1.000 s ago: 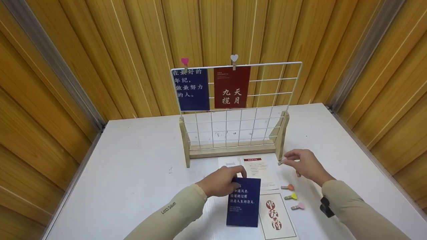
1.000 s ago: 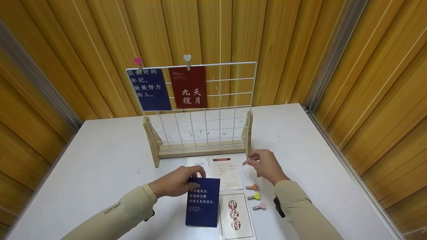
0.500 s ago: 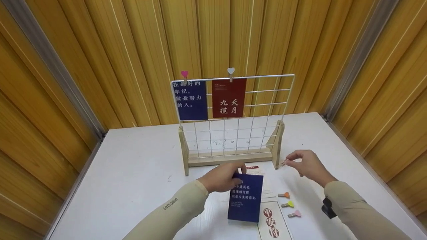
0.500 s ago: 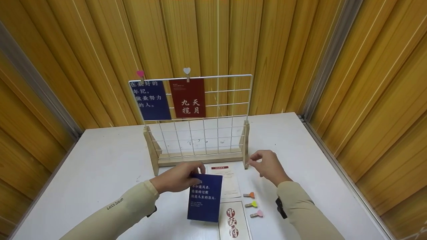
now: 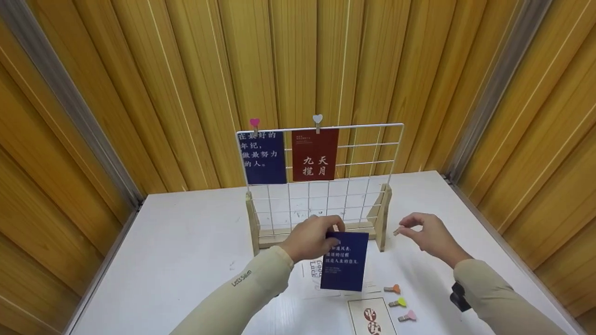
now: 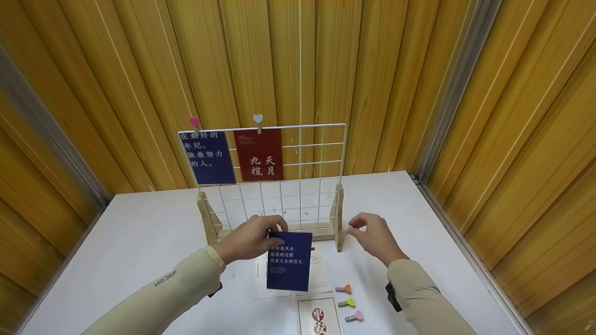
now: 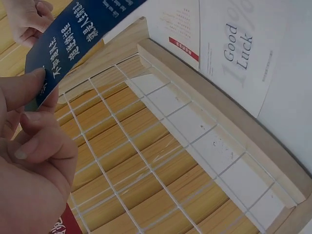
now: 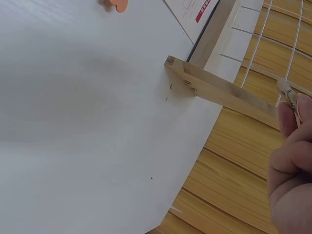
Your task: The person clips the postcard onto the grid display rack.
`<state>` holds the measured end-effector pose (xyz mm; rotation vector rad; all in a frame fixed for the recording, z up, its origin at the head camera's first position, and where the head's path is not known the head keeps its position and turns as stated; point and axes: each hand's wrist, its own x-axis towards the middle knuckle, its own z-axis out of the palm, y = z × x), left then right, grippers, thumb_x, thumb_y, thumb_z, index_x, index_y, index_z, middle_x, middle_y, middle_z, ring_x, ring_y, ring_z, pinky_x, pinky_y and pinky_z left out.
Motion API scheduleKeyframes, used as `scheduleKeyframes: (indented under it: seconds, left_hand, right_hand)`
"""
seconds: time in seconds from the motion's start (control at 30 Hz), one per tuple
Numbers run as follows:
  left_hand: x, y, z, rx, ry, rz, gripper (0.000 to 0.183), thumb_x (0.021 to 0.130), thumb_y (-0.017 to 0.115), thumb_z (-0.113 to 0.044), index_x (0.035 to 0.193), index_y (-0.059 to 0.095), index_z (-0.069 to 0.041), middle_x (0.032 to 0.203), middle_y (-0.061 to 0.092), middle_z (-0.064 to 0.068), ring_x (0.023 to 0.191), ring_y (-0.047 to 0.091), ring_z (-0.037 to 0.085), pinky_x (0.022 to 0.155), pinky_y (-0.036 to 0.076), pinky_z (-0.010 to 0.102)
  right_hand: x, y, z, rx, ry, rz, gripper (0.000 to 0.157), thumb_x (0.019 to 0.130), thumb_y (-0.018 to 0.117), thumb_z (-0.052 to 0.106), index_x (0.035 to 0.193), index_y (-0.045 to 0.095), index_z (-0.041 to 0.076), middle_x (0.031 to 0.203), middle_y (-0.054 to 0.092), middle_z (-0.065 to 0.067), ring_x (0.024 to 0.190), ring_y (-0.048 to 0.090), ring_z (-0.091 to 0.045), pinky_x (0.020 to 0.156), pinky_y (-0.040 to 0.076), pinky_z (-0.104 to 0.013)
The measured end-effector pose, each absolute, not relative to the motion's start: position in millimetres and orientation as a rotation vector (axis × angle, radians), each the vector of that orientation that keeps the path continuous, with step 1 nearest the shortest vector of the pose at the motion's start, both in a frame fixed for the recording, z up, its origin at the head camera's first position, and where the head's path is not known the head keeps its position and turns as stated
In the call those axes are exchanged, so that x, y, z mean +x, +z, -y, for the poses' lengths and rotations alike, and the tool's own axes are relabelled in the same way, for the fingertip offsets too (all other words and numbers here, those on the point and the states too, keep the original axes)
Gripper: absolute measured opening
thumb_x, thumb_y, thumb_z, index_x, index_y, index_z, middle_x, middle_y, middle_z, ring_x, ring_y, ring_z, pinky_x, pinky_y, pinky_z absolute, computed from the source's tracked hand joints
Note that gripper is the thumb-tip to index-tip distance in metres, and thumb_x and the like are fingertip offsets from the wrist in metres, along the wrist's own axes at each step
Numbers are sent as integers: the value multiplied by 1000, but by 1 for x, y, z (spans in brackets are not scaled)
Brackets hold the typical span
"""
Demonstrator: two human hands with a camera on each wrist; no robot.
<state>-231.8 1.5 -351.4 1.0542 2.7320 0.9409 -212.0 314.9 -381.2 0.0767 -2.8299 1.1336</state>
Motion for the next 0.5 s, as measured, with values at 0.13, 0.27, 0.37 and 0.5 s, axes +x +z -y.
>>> scheduleKeyframes:
  seconds: [0.13,0.27,0.37,0.5]
  left_hand:
    - [-236,-345,-5,1058,937,-2747,18,93,68,-8,105,65,-20,95,71,0,80,65,9,74,56,31]
    - [-241,-336,-8,1073,898,-2781,16,93,69,-9,105,64,-18,95,71,1,79,65,9,74,56,33]
    - [-247,-326,-11,1086,855,-2813,15,92,70,-11,104,64,-18,94,71,0,80,64,10,75,55,33]
    - [-257,-313,-15,1100,837,-2852,12,91,71,-10,98,64,-17,91,70,0,79,62,11,75,53,35]
  right_hand:
    - [-211,-379,-317,75,1138,2834,19,95,67,16,109,67,2,104,66,-10,70,55,-22,52,50,-29]
    - [-212,-372,-319,72,1161,2841,21,95,68,16,110,67,2,106,66,-11,72,57,-21,54,51,-30]
    - [-214,-363,-320,47,1170,2842,22,95,68,18,112,67,3,108,66,-12,75,58,-21,57,52,-31]
    - [-218,-349,-319,63,1157,2817,26,96,68,20,114,67,2,110,66,-15,77,60,-22,58,53,-31]
